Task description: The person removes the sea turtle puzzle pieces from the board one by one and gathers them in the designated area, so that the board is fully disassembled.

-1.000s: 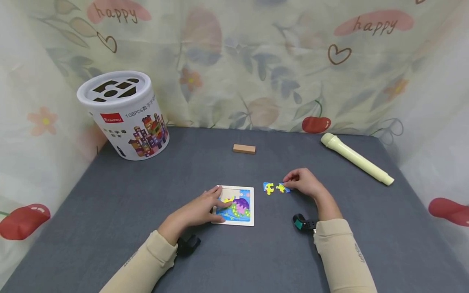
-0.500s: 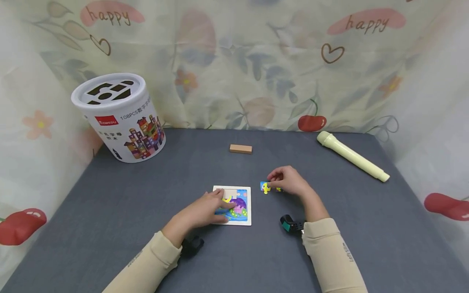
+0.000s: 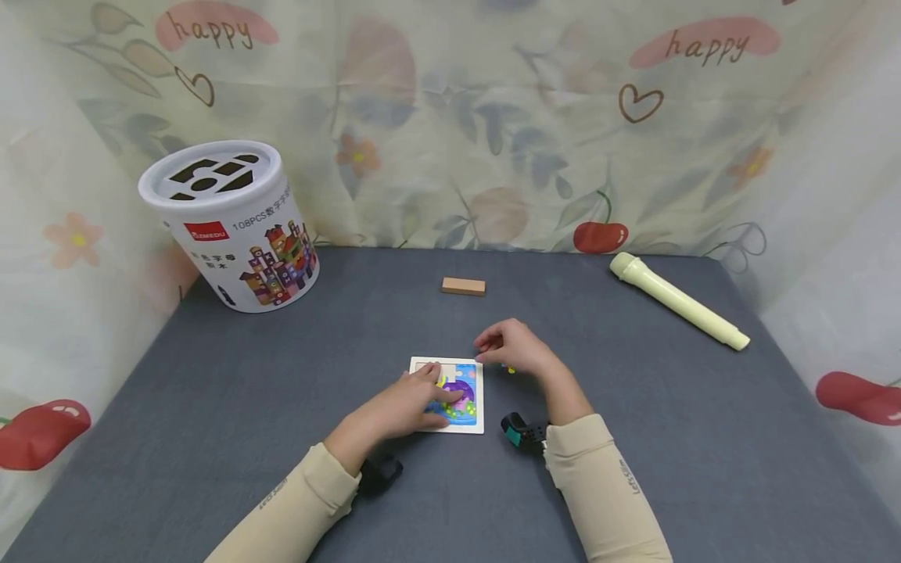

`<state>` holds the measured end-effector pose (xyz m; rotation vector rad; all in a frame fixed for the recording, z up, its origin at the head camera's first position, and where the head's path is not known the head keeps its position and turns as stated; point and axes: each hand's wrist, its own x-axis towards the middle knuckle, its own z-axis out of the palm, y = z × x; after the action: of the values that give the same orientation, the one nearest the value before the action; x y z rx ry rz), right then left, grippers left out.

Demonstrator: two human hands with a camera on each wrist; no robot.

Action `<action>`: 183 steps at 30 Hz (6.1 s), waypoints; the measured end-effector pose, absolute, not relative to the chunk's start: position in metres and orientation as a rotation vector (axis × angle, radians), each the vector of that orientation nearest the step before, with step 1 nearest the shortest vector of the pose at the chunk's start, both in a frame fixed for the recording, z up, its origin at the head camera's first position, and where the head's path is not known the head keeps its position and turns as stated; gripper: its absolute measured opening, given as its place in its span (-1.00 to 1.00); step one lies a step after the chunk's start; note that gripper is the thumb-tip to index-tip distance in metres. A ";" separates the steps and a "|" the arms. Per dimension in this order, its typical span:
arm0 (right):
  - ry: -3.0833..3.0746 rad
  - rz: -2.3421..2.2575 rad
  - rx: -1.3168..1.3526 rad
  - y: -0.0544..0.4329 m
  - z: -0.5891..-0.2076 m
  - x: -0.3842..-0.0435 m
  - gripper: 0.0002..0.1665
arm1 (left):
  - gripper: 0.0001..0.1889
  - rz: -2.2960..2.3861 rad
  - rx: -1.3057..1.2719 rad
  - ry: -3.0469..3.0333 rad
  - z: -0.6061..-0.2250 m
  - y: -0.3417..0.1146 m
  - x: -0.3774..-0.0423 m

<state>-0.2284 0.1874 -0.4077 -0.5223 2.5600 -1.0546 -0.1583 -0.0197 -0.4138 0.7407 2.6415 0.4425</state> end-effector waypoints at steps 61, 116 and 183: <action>2.462 -1.023 -0.626 0.166 -0.417 -0.231 -0.91 | -0.56 0.467 0.750 2.617 -0.415 -0.021 -0.160; 2.407 -1.244 -0.287 0.292 -0.415 -0.238 -0.62 | -0.55 0.492 0.766 2.636 -0.416 -0.022 -0.157; 2.556 -1.070 -0.342 0.326 -0.426 -0.234 -0.67 | -0.55 0.514 0.758 2.632 -0.415 -0.022 -0.155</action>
<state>-0.2342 0.3264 -0.4264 -0.3419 2.5565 -1.0696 -0.1551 -0.0224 -0.4151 0.7581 2.6319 0.5136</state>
